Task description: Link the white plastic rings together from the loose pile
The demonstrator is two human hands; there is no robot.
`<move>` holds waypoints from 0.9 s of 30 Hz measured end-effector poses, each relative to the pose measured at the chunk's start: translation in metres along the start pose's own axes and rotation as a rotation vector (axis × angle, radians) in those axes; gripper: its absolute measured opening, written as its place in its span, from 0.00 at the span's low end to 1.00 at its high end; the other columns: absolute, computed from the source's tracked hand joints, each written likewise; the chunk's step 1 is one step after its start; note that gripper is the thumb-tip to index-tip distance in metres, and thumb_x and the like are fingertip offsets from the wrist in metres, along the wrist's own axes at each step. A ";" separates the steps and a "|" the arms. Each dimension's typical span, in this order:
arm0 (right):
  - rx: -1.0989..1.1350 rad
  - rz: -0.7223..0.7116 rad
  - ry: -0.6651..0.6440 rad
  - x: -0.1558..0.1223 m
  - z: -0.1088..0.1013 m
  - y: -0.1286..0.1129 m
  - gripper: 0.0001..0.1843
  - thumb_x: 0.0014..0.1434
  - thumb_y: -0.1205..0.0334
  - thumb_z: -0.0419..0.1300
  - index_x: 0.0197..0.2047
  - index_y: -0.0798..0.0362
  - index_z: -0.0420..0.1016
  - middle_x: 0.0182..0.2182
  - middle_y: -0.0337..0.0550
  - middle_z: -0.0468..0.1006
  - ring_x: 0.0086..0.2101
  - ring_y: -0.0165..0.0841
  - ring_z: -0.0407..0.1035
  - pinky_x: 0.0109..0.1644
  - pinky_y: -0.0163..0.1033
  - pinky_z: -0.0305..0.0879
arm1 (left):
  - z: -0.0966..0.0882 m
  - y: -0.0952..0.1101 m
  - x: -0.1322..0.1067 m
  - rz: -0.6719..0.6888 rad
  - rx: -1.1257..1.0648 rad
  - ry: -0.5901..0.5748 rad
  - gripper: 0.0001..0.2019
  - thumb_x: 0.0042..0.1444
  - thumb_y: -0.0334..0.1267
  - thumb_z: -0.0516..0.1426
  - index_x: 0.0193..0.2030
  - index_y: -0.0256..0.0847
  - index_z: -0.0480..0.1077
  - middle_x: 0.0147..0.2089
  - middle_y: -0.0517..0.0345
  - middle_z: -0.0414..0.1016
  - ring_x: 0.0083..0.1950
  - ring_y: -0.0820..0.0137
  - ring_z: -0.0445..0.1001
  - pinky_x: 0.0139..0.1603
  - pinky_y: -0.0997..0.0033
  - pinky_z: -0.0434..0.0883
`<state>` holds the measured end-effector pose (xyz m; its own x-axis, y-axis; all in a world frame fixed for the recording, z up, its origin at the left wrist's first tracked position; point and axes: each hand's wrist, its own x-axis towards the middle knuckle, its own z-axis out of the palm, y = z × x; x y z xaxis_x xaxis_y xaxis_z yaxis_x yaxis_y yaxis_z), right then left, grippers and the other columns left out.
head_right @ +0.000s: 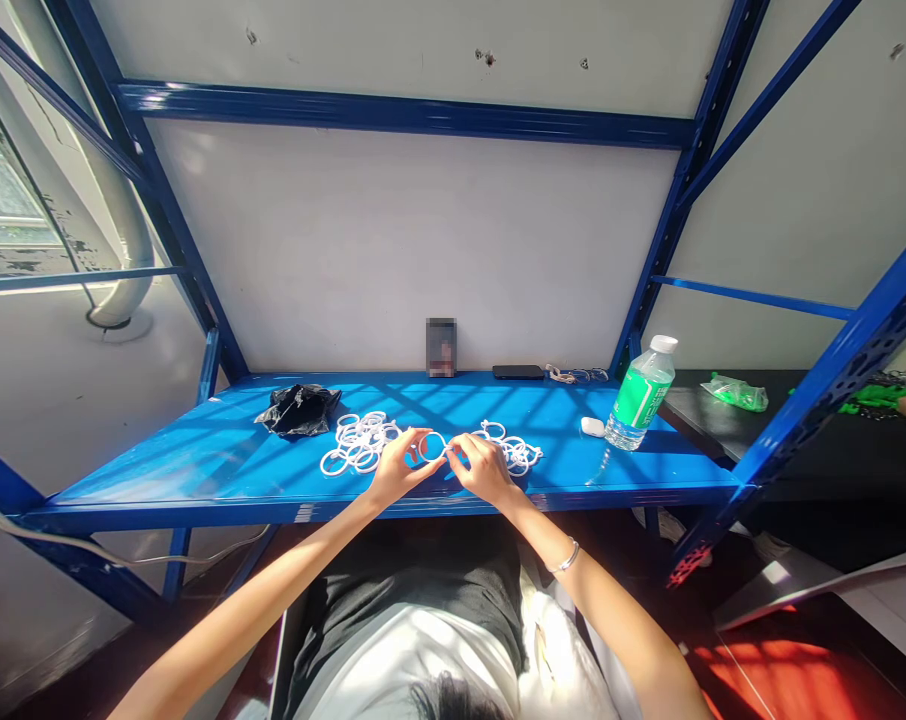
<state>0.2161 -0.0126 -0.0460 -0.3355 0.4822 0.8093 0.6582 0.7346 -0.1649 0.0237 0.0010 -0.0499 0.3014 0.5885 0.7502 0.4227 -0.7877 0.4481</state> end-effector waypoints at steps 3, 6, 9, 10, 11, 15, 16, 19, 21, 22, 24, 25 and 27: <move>-0.009 0.003 -0.011 0.000 0.000 -0.001 0.05 0.63 0.64 0.54 0.41 0.52 0.71 0.29 0.41 0.77 0.29 0.32 0.72 0.33 0.36 0.66 | 0.002 -0.001 -0.001 0.016 0.048 -0.011 0.18 0.58 0.48 0.58 0.51 0.41 0.66 0.33 0.60 0.70 0.30 0.74 0.68 0.29 0.76 0.69; -0.016 -0.027 -0.016 0.001 0.000 -0.001 0.06 0.61 0.66 0.54 0.40 0.52 0.71 0.30 0.42 0.78 0.29 0.32 0.72 0.33 0.36 0.66 | 0.004 -0.003 -0.002 0.013 0.093 -0.034 0.18 0.58 0.48 0.57 0.51 0.42 0.65 0.35 0.60 0.71 0.31 0.74 0.69 0.30 0.76 0.69; -0.027 -0.050 -0.012 0.001 0.000 -0.001 0.06 0.61 0.67 0.53 0.37 0.52 0.71 0.30 0.42 0.78 0.29 0.32 0.72 0.33 0.36 0.66 | 0.004 -0.003 -0.003 0.005 0.116 -0.058 0.18 0.59 0.48 0.57 0.52 0.42 0.64 0.36 0.59 0.71 0.32 0.73 0.70 0.30 0.76 0.69; -0.032 -0.054 -0.009 0.001 0.000 -0.001 0.05 0.61 0.67 0.53 0.37 0.52 0.71 0.29 0.42 0.77 0.28 0.32 0.71 0.32 0.36 0.66 | 0.004 -0.003 -0.002 0.008 0.121 -0.062 0.18 0.59 0.47 0.56 0.52 0.42 0.64 0.36 0.59 0.71 0.32 0.73 0.70 0.30 0.76 0.69; -0.037 -0.058 -0.006 0.001 0.000 0.000 0.05 0.61 0.67 0.53 0.36 0.52 0.71 0.28 0.42 0.77 0.28 0.32 0.71 0.32 0.36 0.65 | 0.004 -0.003 -0.002 0.014 0.123 -0.064 0.18 0.59 0.47 0.56 0.52 0.42 0.64 0.36 0.59 0.71 0.33 0.73 0.71 0.30 0.76 0.68; -0.042 -0.069 -0.002 0.001 0.000 0.001 0.05 0.59 0.68 0.54 0.32 0.52 0.69 0.25 0.40 0.74 0.26 0.31 0.69 0.29 0.35 0.63 | 0.003 -0.002 -0.002 0.039 0.125 -0.067 0.18 0.59 0.47 0.56 0.53 0.42 0.64 0.36 0.59 0.71 0.32 0.73 0.70 0.29 0.77 0.68; -0.041 -0.070 -0.003 0.001 0.000 0.001 0.05 0.58 0.68 0.54 0.31 0.52 0.68 0.24 0.39 0.73 0.25 0.31 0.68 0.29 0.35 0.62 | 0.003 -0.002 -0.002 0.043 0.127 -0.070 0.18 0.59 0.46 0.56 0.53 0.42 0.64 0.36 0.59 0.71 0.32 0.73 0.70 0.29 0.77 0.68; -0.040 -0.076 -0.010 0.000 0.000 0.002 0.06 0.57 0.70 0.54 0.30 0.51 0.67 0.23 0.38 0.71 0.24 0.30 0.66 0.28 0.35 0.61 | 0.003 -0.003 -0.002 0.047 0.140 -0.076 0.18 0.59 0.46 0.56 0.53 0.42 0.65 0.35 0.59 0.70 0.31 0.74 0.70 0.29 0.76 0.68; -0.035 -0.076 -0.012 0.000 0.000 0.002 0.06 0.57 0.70 0.54 0.29 0.51 0.66 0.23 0.37 0.71 0.24 0.30 0.66 0.28 0.34 0.60 | 0.003 -0.003 -0.002 0.051 0.145 -0.077 0.17 0.60 0.47 0.56 0.53 0.42 0.65 0.34 0.59 0.70 0.31 0.73 0.69 0.29 0.76 0.68; -0.032 -0.075 -0.012 0.000 0.000 0.002 0.06 0.57 0.70 0.54 0.29 0.51 0.66 0.23 0.37 0.70 0.24 0.30 0.66 0.28 0.35 0.60 | 0.003 -0.003 -0.002 0.055 0.144 -0.076 0.17 0.60 0.47 0.55 0.53 0.42 0.65 0.34 0.59 0.70 0.31 0.73 0.69 0.29 0.76 0.68; -0.026 -0.073 -0.011 0.000 0.000 0.002 0.06 0.57 0.69 0.54 0.29 0.51 0.66 0.22 0.37 0.70 0.23 0.30 0.65 0.28 0.35 0.60 | 0.003 -0.003 -0.002 0.064 0.139 -0.068 0.18 0.60 0.48 0.55 0.53 0.42 0.66 0.34 0.59 0.70 0.31 0.73 0.69 0.29 0.76 0.68; -0.025 -0.073 -0.010 0.000 0.000 0.002 0.06 0.57 0.69 0.54 0.29 0.51 0.66 0.22 0.37 0.70 0.23 0.30 0.65 0.28 0.35 0.59 | 0.004 -0.003 -0.002 0.068 0.137 -0.064 0.18 0.60 0.48 0.55 0.53 0.42 0.66 0.34 0.59 0.70 0.31 0.73 0.69 0.29 0.76 0.68; -0.027 -0.076 -0.012 0.001 -0.001 0.002 0.06 0.57 0.70 0.54 0.29 0.51 0.66 0.22 0.37 0.70 0.23 0.30 0.65 0.28 0.35 0.59 | 0.004 -0.004 -0.002 0.070 0.134 -0.057 0.18 0.60 0.49 0.55 0.53 0.42 0.66 0.34 0.59 0.69 0.31 0.72 0.69 0.29 0.75 0.68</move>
<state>0.2173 -0.0115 -0.0455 -0.3929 0.4314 0.8121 0.6483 0.7563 -0.0880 0.0248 0.0034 -0.0554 0.3810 0.5452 0.7468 0.5082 -0.7982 0.3235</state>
